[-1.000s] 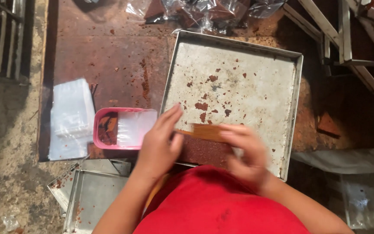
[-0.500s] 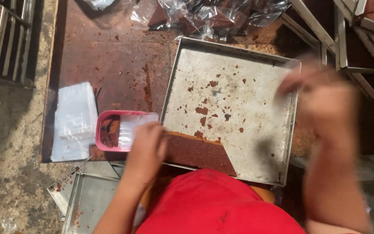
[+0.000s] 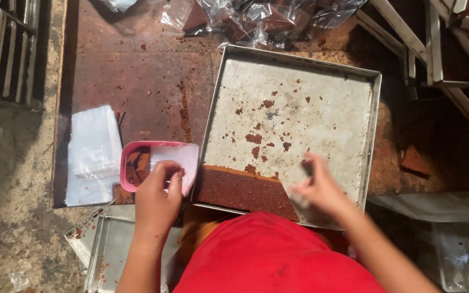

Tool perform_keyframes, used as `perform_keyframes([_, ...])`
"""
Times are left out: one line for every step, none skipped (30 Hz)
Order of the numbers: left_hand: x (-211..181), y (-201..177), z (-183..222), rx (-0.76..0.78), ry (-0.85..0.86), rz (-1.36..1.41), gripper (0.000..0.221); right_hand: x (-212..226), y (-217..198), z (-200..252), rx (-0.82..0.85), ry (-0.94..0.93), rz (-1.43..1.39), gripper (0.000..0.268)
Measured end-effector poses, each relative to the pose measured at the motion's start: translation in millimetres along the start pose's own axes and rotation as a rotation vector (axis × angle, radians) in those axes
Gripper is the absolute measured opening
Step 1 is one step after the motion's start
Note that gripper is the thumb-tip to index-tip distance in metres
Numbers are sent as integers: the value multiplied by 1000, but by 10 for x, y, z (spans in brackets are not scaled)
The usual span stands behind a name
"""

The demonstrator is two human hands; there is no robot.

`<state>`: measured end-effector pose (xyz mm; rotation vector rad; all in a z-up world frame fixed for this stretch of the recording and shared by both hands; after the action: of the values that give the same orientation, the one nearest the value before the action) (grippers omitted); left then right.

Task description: The person places individual brownie pieces into small plastic bags, then places them into a larger container.

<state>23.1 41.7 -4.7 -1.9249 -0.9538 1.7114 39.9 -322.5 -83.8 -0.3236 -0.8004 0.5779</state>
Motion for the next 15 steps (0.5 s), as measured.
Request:
perform_keyframes([42,11,-12,-1,0,-2,11,-90,105,-50,1,-1,-1,102])
perform_keyframes([75,4,-22,-66,27,19,8,-181,234,-97,101,2,-103,105])
perform_keyframes([111,2,-19,-127,53,42,11,-291,371,-120,200,9,-207,107])
perform_keyframes([55,6,-38,-122,54,42,11,-304,324,-100,199,13,-209,107])
perform_keyframes([-24,7,-77,-135,129,57,9,-301,294,-83,262,-12,-137,81])
perform_keyframes([-103,6,-113,-148,204,73,9,-300,264,-62,325,-38,-65,56])
perform_keyframes([-139,53,-130,-145,206,74,9,-90,151,57,323,-36,-67,56])
perform_keyframes([-191,97,-143,-140,275,97,14,118,63,183,354,-65,164,51])
perform_keyframes([-237,127,-138,-138,339,116,20,324,-14,307,388,-97,398,48])
perform_keyframes([-292,125,-120,-137,336,113,20,479,-103,287,392,-98,398,48])
perform_keyframes([-354,161,-114,-70,331,160,31,633,-276,243,169,-53,347,40])
perform_keyframes([-416,194,-108,-3,325,207,42,786,-452,216,-54,-9,294,35])
perform_keyframes([-444,243,-113,-10,324,208,42,784,-450,234,-54,-14,299,35])
perform_keyframes([-474,314,-116,72,317,201,42,831,-502,272,-198,-185,10,44])
perform_keyframes([-499,365,-96,155,304,189,44,853,-541,331,-331,-349,-286,56])
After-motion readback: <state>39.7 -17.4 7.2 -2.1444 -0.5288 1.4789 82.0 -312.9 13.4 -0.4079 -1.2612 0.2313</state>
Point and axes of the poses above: each hand's wrist, its own z-axis away from the middle knuckle, its own y-axis out of the palm, x = y × z, the point moved 3 cm from there along -z, towards the middle knuckle, and after that the axes turned 9 degrees about y, right-handed, at the moved point
